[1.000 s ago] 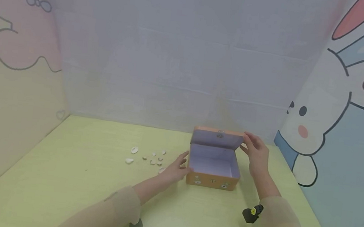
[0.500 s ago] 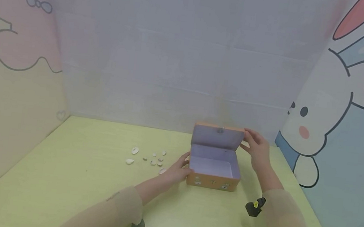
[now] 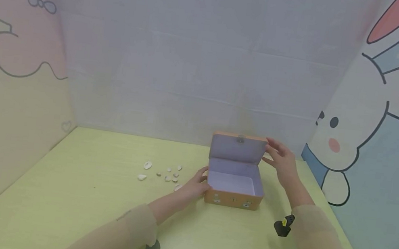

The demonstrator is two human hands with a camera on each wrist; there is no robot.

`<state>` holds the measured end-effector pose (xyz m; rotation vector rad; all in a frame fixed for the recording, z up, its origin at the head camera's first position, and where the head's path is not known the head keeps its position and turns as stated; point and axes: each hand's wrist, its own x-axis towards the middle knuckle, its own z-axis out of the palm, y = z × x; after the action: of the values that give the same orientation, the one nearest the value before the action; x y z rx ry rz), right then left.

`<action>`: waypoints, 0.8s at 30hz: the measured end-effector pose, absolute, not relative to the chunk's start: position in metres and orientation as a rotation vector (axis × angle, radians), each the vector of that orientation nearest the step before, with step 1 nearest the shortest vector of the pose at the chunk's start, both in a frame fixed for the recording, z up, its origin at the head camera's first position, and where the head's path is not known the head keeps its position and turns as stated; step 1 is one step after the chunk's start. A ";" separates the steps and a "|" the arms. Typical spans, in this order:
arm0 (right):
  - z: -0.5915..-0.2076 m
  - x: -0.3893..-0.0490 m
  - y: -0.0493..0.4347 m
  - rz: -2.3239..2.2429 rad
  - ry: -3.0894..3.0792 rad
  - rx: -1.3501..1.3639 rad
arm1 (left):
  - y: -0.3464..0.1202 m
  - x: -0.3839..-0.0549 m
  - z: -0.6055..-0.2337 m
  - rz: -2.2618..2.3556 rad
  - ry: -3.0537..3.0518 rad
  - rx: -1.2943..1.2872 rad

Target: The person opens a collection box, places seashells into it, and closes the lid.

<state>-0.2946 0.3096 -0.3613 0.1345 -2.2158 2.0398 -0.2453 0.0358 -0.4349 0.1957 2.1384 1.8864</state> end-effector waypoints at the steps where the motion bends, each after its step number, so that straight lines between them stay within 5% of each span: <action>1: -0.362 -0.296 0.310 2.032 -2.230 0.138 | 0.036 -0.245 -0.434 1.883 2.141 0.189; 24: -0.372 -0.299 0.312 2.052 -2.297 0.324 | 0.027 -0.231 -0.432 1.962 2.005 0.129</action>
<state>-0.2990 0.3115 -0.3715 0.3245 -2.2972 2.0522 -0.2308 0.0267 -0.4320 0.1290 2.0052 1.9622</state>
